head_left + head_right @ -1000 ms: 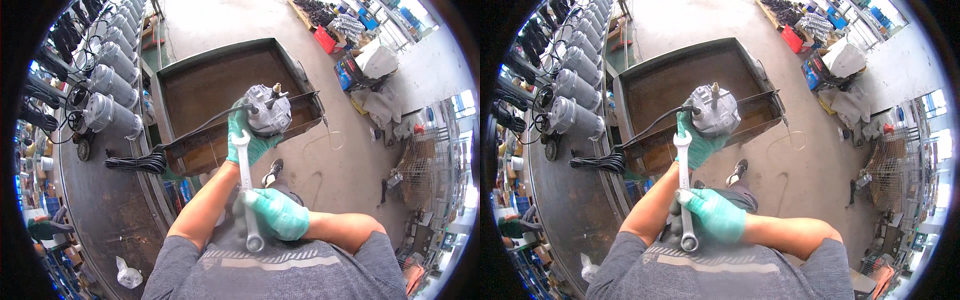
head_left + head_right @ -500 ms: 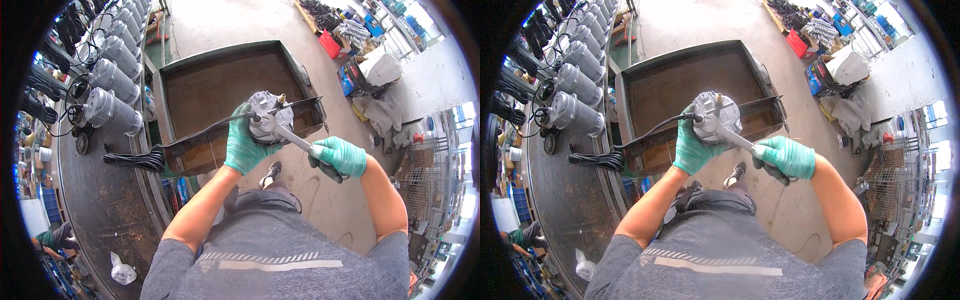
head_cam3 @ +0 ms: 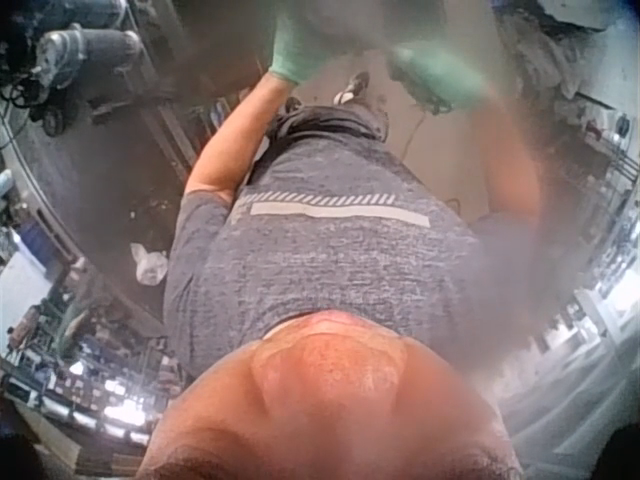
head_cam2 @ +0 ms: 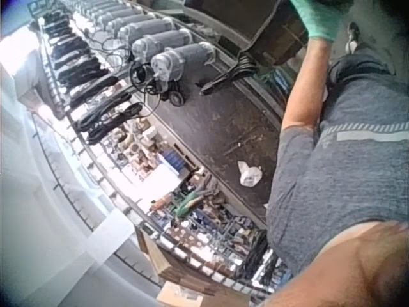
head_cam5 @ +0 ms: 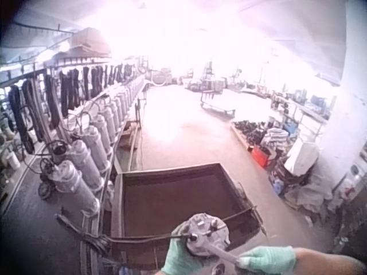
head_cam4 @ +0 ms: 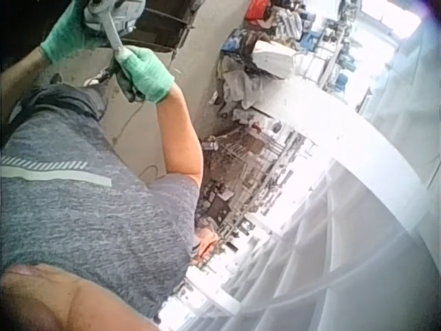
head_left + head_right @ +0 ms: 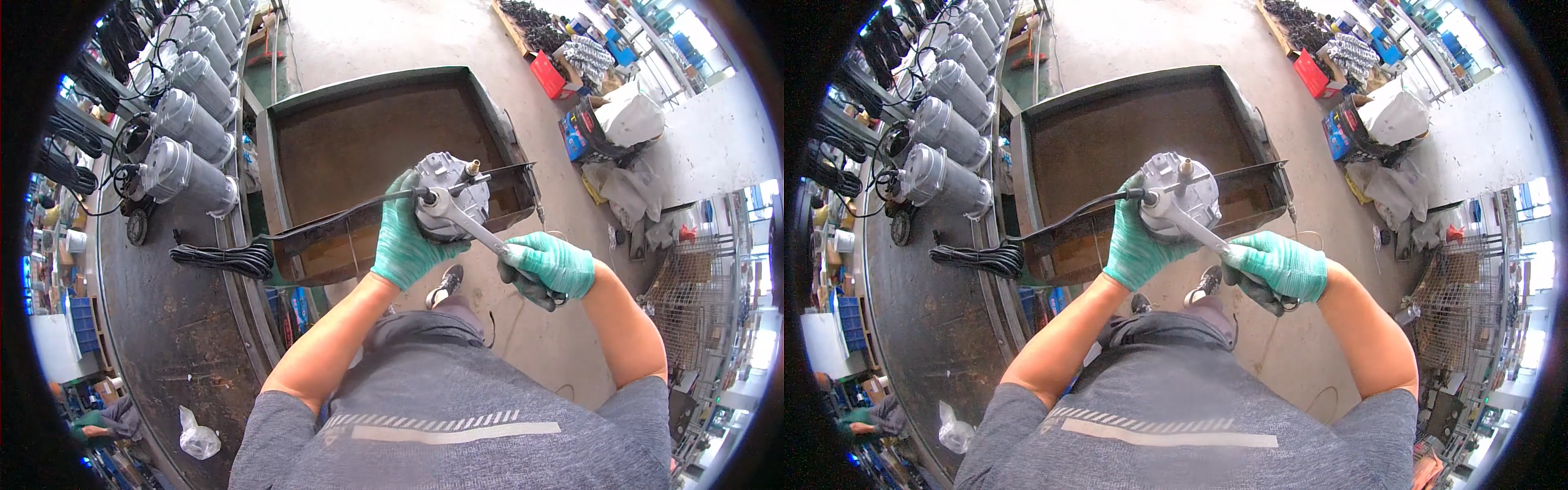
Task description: The person tests a pump motor assembly for leaks by submerging it in a tank of liquid, using a wrench to tighten bolts on the motor casing and handling power cables.
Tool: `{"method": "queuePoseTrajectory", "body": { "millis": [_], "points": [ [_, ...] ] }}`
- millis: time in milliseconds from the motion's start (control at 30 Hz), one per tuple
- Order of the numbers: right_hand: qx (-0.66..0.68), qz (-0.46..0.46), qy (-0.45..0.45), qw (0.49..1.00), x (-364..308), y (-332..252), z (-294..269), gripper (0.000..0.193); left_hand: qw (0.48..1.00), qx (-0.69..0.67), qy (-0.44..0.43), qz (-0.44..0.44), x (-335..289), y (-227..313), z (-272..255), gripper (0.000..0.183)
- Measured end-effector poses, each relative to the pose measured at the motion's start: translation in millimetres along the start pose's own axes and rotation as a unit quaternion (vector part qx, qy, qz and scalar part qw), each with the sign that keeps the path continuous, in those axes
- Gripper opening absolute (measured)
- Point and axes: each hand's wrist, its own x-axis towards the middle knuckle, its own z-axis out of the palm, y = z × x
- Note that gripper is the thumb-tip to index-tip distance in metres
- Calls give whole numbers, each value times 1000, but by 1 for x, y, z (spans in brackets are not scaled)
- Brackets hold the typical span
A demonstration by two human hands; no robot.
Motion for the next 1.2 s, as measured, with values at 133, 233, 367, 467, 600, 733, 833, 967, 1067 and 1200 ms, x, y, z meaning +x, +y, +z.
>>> {"method": "queuePoseTrajectory", "body": {
  "millis": [133,233,367,467,600,733,833,967,1067,1200],
  "points": [
    [62,10,-2,998,7,-2,17,50,958,-240,-6,-158,1,16,2,81],
    [100,-36,36,994,17,17,38,49,887,-381,-28,-260,9,28,7,74],
    [219,-69,97,968,36,23,98,46,925,-325,9,-199,17,29,15,52],
    [332,-135,163,919,62,26,156,42,936,-280,-7,-214,21,20,8,74],
    [518,-184,158,820,94,5,203,37,943,-252,-6,-216,8,21,12,88],
    [546,-99,75,829,58,-2,193,36,945,-251,-14,-209,8,34,15,96],
    [494,-57,15,867,18,-5,180,36,936,-274,-31,-219,5,33,9,96],
    [275,-69,105,953,-6,10,150,49,927,-289,-44,-233,3,32,3,96],
    [212,-45,162,963,-18,15,117,57,922,-297,-59,-241,3,33,7,96],
    [129,-72,122,981,-16,22,65,53,915,-308,-65,-252,2,34,7,96]
  ]
}}
